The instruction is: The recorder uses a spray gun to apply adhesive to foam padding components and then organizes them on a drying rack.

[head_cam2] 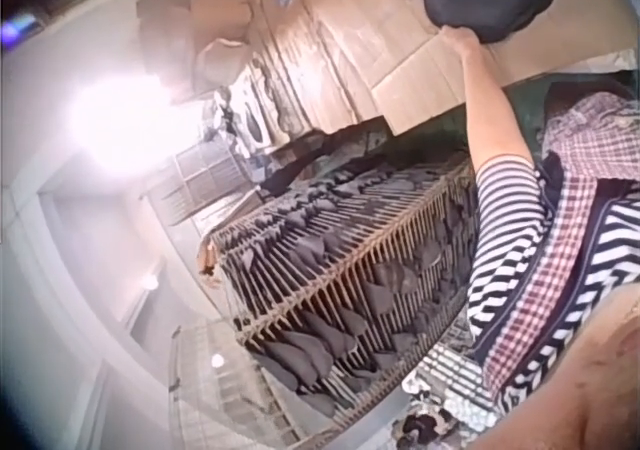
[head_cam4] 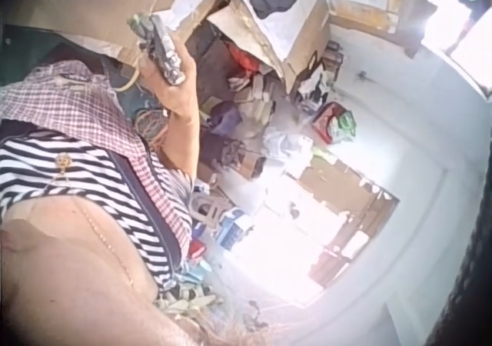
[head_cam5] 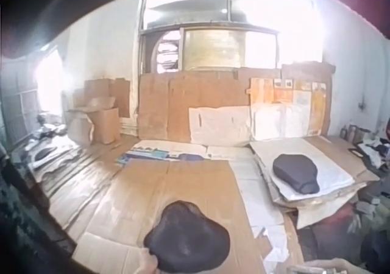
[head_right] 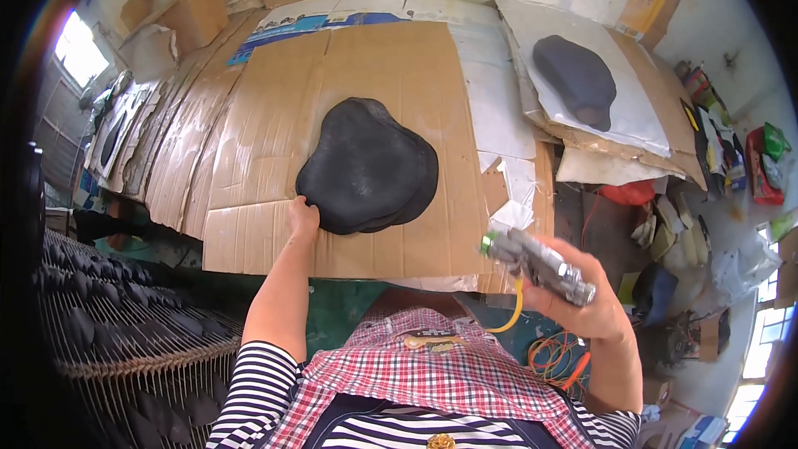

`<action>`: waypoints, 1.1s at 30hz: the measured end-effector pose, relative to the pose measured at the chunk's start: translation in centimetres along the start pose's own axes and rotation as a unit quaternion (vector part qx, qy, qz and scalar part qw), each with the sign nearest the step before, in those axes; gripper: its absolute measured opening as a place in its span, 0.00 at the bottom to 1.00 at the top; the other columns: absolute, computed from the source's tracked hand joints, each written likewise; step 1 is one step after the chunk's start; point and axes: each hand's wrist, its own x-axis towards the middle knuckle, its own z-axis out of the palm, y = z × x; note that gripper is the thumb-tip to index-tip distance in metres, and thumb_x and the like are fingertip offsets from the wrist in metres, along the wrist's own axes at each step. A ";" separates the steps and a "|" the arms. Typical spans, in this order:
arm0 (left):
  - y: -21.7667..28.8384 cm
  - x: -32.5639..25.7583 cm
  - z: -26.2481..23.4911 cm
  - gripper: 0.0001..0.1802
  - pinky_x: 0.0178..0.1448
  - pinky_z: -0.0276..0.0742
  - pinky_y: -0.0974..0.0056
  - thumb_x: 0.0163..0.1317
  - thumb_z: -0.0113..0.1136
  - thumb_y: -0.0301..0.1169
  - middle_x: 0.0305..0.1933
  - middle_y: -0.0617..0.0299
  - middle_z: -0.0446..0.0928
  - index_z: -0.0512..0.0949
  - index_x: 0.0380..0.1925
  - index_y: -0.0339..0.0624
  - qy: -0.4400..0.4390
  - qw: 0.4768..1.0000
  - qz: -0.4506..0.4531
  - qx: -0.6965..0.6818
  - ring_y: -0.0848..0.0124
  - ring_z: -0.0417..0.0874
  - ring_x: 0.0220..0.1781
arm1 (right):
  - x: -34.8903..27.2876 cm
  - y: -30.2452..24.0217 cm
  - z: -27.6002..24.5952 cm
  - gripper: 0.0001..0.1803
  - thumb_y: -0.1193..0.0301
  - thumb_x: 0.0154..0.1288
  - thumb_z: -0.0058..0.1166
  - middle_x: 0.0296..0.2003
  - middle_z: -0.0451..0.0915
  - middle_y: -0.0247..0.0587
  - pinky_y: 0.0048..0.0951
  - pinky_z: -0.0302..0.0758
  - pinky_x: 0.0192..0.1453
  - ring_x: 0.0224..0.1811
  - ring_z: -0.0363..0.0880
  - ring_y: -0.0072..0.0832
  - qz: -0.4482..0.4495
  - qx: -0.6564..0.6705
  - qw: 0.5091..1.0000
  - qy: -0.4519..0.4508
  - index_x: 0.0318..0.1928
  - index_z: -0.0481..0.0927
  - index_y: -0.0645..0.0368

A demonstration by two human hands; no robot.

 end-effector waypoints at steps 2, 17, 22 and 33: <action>0.8 0.0 0.1 0.13 0.56 0.74 0.53 0.58 0.51 0.29 0.49 0.49 0.79 0.78 0.42 0.42 0.001 1.000 -0.012 -0.014 0.51 0.79 0.52 | 1.0 -0.6 0.3 0.30 0.77 0.57 0.63 0.40 0.77 0.35 0.22 0.73 0.46 0.39 0.74 0.18 -0.028 0.035 0.996 0.079 0.60 0.69 0.67; 1.5 1.8 -0.2 0.04 0.46 0.77 0.57 0.52 0.58 0.28 0.33 0.55 0.82 0.80 0.26 0.42 0.013 0.987 -0.019 -0.158 0.59 0.83 0.37 | -0.5 0.7 -1.2 0.31 0.81 0.54 0.61 0.36 0.78 0.37 0.22 0.73 0.42 0.36 0.75 0.19 -0.026 0.041 0.998 0.041 0.60 0.68 0.69; 0.7 2.4 1.1 0.08 0.35 0.77 0.57 0.57 0.56 0.26 0.37 0.60 0.76 0.76 0.37 0.40 -0.078 0.852 -0.181 -0.485 0.67 0.76 0.36 | 1.0 1.0 -1.2 0.31 0.81 0.55 0.60 0.36 0.78 0.39 0.23 0.75 0.41 0.35 0.77 0.20 -0.070 0.039 0.991 0.108 0.60 0.68 0.69; 1.7 1.6 0.5 0.25 0.41 0.81 0.51 0.56 0.54 0.16 0.50 0.53 0.72 0.64 0.55 0.41 -0.143 0.793 -0.171 -0.566 0.59 0.77 0.45 | 0.6 2.7 -0.5 0.32 0.76 0.54 0.62 0.34 0.79 0.43 0.27 0.76 0.40 0.34 0.78 0.25 -0.042 0.064 0.995 0.056 0.60 0.67 0.69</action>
